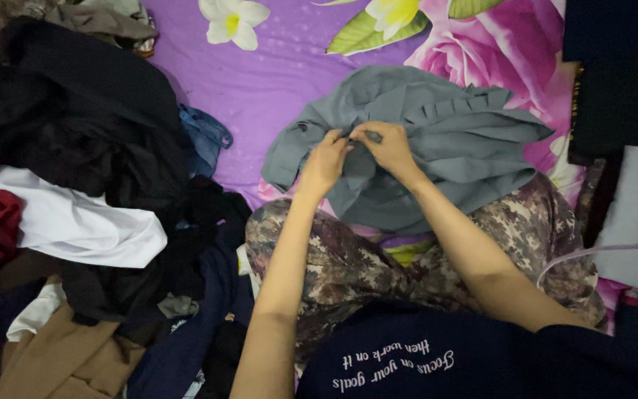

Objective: The person folds several items of clothing on a bed, including a brown long-sleeve shirt, a white tank top, gray shorts, and a red shirt. Each item is smoothed, folded into a compact rectangle, and placed on a growing stack of folded clothes.

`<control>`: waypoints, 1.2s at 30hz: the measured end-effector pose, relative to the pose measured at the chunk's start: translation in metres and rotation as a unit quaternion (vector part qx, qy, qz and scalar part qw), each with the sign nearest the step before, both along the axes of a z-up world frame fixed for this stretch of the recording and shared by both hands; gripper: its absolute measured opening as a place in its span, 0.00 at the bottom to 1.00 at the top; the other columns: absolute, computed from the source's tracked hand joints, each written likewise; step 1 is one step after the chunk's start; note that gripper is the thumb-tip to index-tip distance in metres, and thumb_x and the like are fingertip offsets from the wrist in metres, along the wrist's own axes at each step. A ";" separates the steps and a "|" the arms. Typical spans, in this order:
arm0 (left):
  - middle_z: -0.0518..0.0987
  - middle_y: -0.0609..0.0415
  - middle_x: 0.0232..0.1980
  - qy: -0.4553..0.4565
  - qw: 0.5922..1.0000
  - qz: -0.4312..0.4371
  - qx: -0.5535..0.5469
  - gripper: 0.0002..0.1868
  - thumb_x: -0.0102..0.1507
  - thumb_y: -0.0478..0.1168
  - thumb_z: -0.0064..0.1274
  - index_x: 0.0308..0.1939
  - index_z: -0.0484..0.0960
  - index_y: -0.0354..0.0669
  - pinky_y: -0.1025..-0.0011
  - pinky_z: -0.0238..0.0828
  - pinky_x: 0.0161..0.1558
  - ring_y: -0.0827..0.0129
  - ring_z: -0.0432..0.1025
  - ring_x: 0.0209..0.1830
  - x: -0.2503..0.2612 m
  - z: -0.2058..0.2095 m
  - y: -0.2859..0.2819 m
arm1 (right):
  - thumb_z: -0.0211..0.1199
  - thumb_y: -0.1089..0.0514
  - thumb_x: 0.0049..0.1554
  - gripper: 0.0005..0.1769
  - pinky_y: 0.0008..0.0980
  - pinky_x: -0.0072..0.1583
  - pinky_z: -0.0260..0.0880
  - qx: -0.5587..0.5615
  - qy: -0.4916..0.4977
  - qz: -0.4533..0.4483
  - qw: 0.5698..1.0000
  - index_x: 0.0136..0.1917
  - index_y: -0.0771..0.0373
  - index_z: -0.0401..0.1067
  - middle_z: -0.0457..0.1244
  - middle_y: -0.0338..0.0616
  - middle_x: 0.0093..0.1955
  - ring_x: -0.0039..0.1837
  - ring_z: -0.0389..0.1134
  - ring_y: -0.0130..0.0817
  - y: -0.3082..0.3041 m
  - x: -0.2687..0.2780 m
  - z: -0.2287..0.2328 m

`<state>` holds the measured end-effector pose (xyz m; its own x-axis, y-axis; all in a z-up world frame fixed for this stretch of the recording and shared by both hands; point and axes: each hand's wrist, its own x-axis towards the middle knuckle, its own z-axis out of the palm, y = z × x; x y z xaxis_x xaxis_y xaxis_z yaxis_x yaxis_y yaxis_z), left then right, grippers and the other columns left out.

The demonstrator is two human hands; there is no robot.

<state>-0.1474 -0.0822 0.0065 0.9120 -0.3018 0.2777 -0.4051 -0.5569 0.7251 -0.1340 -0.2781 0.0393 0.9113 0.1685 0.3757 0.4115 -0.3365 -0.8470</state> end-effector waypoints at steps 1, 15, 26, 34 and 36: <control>0.75 0.37 0.64 -0.010 1.000 -0.011 -0.014 0.13 0.69 0.34 0.46 0.54 0.79 0.32 0.58 0.72 0.59 0.45 0.74 0.60 0.002 -0.006 0.004 | 0.68 0.56 0.62 0.10 0.31 0.54 0.72 0.004 0.005 0.000 1.000 0.51 0.66 0.79 0.73 0.46 0.49 0.51 0.75 0.34 -0.007 0.002 0.002; 0.79 0.40 0.44 -0.104 0.991 0.060 0.059 0.04 0.64 0.33 0.55 0.38 0.82 0.34 0.53 0.69 0.50 0.42 0.72 0.48 0.045 0.032 0.078 | 0.61 0.60 0.69 0.09 0.31 0.58 0.70 -0.066 -0.075 -0.186 0.977 0.54 0.68 0.77 0.71 0.47 0.49 0.54 0.72 0.30 -0.183 0.040 0.036; 0.79 0.39 0.52 -0.093 0.985 0.120 0.080 0.05 0.64 0.31 0.52 0.40 0.83 0.35 0.55 0.70 0.55 0.43 0.73 0.53 0.011 -0.034 0.100 | 0.66 0.54 0.69 0.12 0.32 0.54 0.69 -0.078 -0.042 -0.205 0.975 0.53 0.68 0.79 0.71 0.48 0.45 0.49 0.71 0.31 -0.154 0.034 0.017; 0.77 0.37 0.45 0.016 0.994 0.077 0.078 0.21 0.53 0.45 0.69 0.36 0.79 0.31 0.54 0.69 0.47 0.41 0.72 0.47 0.001 -0.024 0.104 | 0.65 0.54 0.69 0.13 0.29 0.55 0.69 -0.039 -0.021 -0.215 0.976 0.53 0.68 0.79 0.72 0.44 0.47 0.50 0.71 0.28 -0.162 0.029 0.016; 0.77 0.37 0.44 0.023 0.993 0.078 0.080 0.22 0.51 0.44 0.69 0.37 0.78 0.31 0.54 0.70 0.45 0.41 0.72 0.46 -0.003 -0.019 0.098 | 0.65 0.55 0.70 0.13 0.29 0.56 0.68 -0.028 -0.013 -0.218 0.975 0.53 0.69 0.79 0.72 0.44 0.46 0.51 0.70 0.27 -0.169 0.027 0.015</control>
<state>-0.1503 0.0160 -0.0129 0.9621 -0.1917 0.1939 -0.2722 -0.7196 0.6388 -0.1066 -0.4469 0.0542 0.8916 -0.2119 0.4001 0.2390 -0.5301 -0.8135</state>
